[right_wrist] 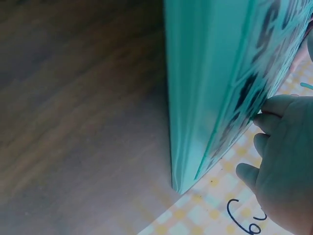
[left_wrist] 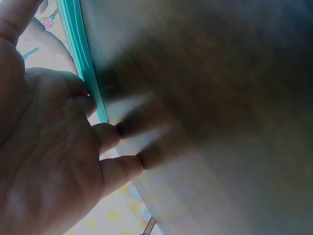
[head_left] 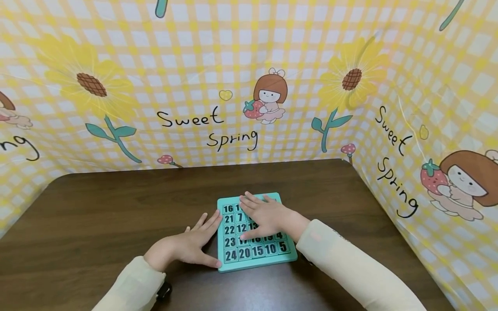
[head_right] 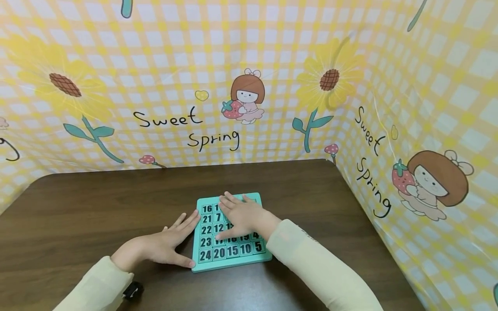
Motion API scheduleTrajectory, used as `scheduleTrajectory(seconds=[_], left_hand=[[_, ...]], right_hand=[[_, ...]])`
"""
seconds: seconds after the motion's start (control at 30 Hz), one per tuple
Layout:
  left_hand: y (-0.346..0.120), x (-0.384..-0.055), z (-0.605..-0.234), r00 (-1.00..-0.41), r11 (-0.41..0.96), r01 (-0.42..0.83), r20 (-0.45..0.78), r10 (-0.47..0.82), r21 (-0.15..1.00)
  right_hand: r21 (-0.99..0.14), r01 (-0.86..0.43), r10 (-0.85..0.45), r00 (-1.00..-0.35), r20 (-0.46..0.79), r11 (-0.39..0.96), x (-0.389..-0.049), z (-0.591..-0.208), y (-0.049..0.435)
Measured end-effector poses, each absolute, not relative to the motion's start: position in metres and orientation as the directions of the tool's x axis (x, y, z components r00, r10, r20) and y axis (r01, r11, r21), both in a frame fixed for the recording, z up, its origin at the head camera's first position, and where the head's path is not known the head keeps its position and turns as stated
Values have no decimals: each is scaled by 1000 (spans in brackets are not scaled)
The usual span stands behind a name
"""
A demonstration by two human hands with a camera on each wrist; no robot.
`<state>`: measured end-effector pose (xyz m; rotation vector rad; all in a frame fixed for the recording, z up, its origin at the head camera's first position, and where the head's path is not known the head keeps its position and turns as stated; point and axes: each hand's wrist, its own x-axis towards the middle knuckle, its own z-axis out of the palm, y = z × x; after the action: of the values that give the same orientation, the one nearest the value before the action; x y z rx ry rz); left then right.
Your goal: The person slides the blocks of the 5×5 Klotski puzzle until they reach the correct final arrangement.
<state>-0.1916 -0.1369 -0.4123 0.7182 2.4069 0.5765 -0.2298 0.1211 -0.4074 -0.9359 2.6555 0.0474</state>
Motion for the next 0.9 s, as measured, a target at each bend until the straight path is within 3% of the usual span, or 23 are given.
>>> scheduleTrajectory(seconds=[0.53, 0.9], left_hand=[[-136, -189, -412, -709, 752, 353, -366, 603, 557], [-137, -190, -410, -705, 756, 352, -375, 602, 551]], right_hand=[[-141, -564, -580, -769, -269, 813, -229, -408, 178], [-110, -601, -607, -752, -256, 791, -231, -409, 168]])
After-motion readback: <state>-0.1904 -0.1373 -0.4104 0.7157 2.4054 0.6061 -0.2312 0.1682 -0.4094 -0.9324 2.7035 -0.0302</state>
